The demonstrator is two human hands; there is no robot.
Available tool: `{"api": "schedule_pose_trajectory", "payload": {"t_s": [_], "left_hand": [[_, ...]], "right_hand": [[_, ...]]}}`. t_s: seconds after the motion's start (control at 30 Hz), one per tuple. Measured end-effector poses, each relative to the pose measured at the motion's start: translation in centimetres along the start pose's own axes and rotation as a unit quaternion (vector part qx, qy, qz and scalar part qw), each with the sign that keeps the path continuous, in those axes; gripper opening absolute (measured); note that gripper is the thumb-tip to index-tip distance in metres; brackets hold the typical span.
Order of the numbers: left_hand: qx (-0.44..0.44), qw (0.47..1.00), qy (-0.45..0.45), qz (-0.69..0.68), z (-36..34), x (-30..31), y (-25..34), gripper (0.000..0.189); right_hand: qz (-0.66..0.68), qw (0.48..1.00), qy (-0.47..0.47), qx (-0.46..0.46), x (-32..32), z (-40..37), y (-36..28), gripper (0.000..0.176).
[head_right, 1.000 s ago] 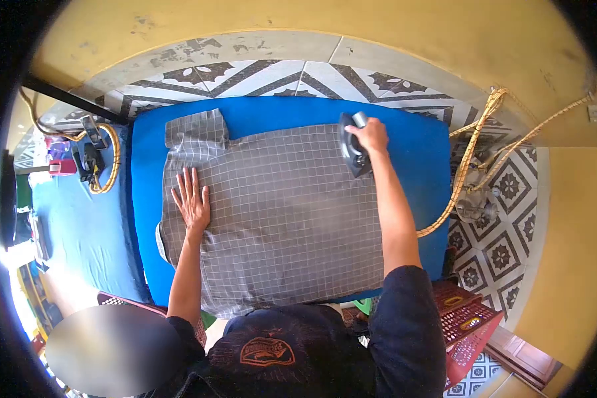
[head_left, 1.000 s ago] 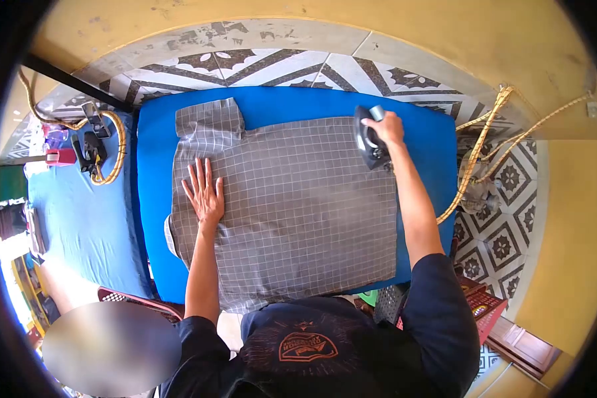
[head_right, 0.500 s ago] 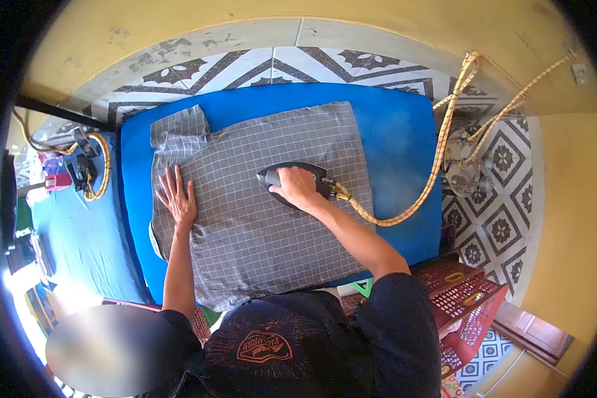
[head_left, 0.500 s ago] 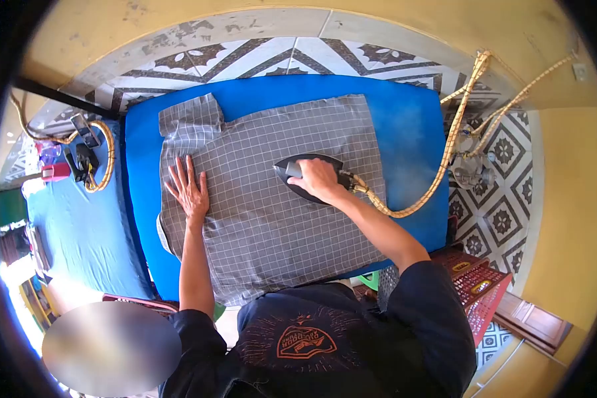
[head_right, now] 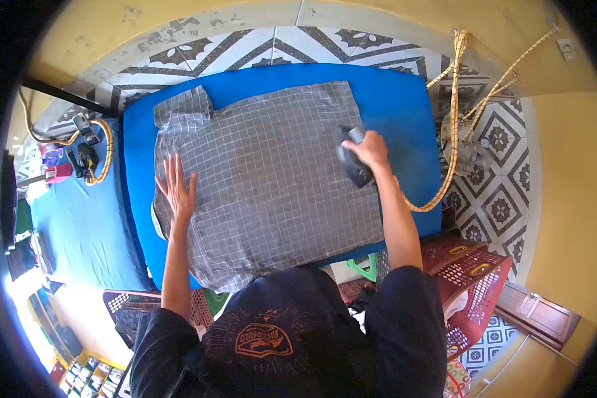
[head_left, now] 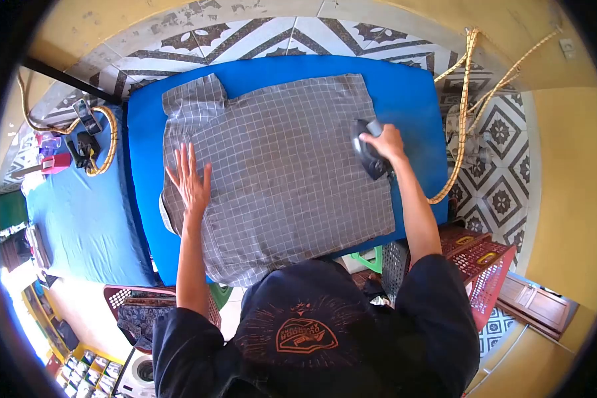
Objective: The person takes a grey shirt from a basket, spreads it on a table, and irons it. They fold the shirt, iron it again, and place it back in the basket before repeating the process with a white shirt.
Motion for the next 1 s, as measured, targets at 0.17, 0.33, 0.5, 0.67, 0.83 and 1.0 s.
{"api": "schedule_pose_trajectory", "payload": {"t_s": [0.17, 0.33, 0.5, 0.67, 0.83, 1.0], "left_hand": [[-0.051, 0.994, -0.091, -0.03, -11.4, 2.6, -0.1, 0.062], [-0.016, 0.978, -0.156, 0.135, -14.2, 0.6, -2.3, 0.058], [0.078, 0.994, -0.028, 0.078, -17.9, 5.5, -3.1, 0.059], [0.445, 0.872, 0.159, 0.132, -31.9, 6.7, -9.0, 0.091], [0.564, 0.708, 0.13, -0.405, -41.6, 0.4, -6.3, 0.106], [0.645, 0.721, -0.09, -0.239, -46.1, 3.4, -2.1, 0.04]], "right_hand": [[0.013, 0.988, -0.105, 0.114, -4.1, -17.5, -7.6, 0.053], [0.021, 0.975, -0.137, 0.175, -9.3, -23.7, -7.3, 0.052], [0.028, 0.996, -0.068, 0.05, -5.0, -16.9, 2.4, 0.055], [-0.008, 1.0, 0.011, -0.026, 0.3, -9.0, 14.8, 0.071], [-0.068, 0.906, 0.283, 0.307, 5.0, -10.2, 13.1, 0.05], [-0.019, 0.904, -0.149, 0.4, -2.3, -21.0, 12.1, 0.039]]}}
Point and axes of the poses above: each hand's wrist, its own z-axis towards the middle knuckle, its own x-axis out of the back of the hand, y = z × x, the point moved 5 cm from there along z, towards the middle knuckle, and after that the axes turned 7 degrees about y, right-handed, at the moved point
